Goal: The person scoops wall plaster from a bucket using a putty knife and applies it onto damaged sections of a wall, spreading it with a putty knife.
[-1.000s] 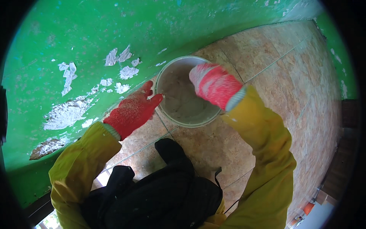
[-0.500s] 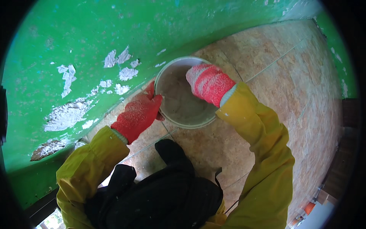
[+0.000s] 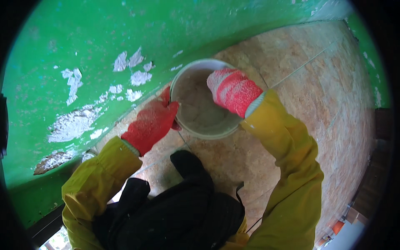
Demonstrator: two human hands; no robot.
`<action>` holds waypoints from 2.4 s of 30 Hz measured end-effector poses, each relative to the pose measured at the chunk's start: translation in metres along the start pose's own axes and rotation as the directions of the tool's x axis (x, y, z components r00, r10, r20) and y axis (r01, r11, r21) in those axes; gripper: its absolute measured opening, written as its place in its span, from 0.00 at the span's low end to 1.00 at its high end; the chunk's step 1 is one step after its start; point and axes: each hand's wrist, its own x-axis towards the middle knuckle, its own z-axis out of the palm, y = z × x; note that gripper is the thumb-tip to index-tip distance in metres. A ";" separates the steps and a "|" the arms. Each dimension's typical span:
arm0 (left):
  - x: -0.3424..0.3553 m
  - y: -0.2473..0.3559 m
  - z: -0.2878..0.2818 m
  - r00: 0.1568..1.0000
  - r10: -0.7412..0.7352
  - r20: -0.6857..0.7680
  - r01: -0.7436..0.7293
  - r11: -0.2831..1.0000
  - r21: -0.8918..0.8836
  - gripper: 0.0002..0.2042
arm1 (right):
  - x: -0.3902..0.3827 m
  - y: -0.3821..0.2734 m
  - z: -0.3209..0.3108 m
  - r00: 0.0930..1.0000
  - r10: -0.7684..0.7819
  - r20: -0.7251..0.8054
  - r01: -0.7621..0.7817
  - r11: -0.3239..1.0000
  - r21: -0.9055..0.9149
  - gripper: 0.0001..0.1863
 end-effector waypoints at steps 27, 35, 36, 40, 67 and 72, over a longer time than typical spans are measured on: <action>0.002 0.000 -0.001 0.999 -0.043 -0.006 0.044 0.996 0.074 0.27 | 0.012 0.003 0.009 0.983 -0.181 -0.025 0.173 0.966 -0.190 0.08; 0.001 0.004 -0.002 0.998 -0.057 0.002 0.057 0.998 0.023 0.24 | -0.005 -0.003 -0.005 0.980 -0.181 -0.078 0.165 0.971 -0.173 0.09; 0.001 0.005 -0.002 0.999 -0.052 0.001 0.052 0.998 0.025 0.24 | 0.000 -0.005 0.000 0.982 -0.187 -0.039 0.177 0.967 -0.183 0.09; 0.000 0.007 -0.004 0.998 -0.066 0.021 0.065 0.997 0.029 0.23 | -0.007 0.001 -0.015 0.970 -0.210 -0.120 0.191 0.970 -0.153 0.09; 0.000 0.008 -0.006 0.996 -0.082 0.025 0.079 0.991 0.108 0.27 | 0.004 0.002 -0.013 0.990 -0.127 -0.068 0.117 0.983 -0.138 0.11; -0.002 0.011 -0.004 0.997 -0.078 0.013 0.076 0.994 0.084 0.25 | 0.005 0.000 0.001 0.986 -0.148 -0.071 0.138 0.981 -0.138 0.11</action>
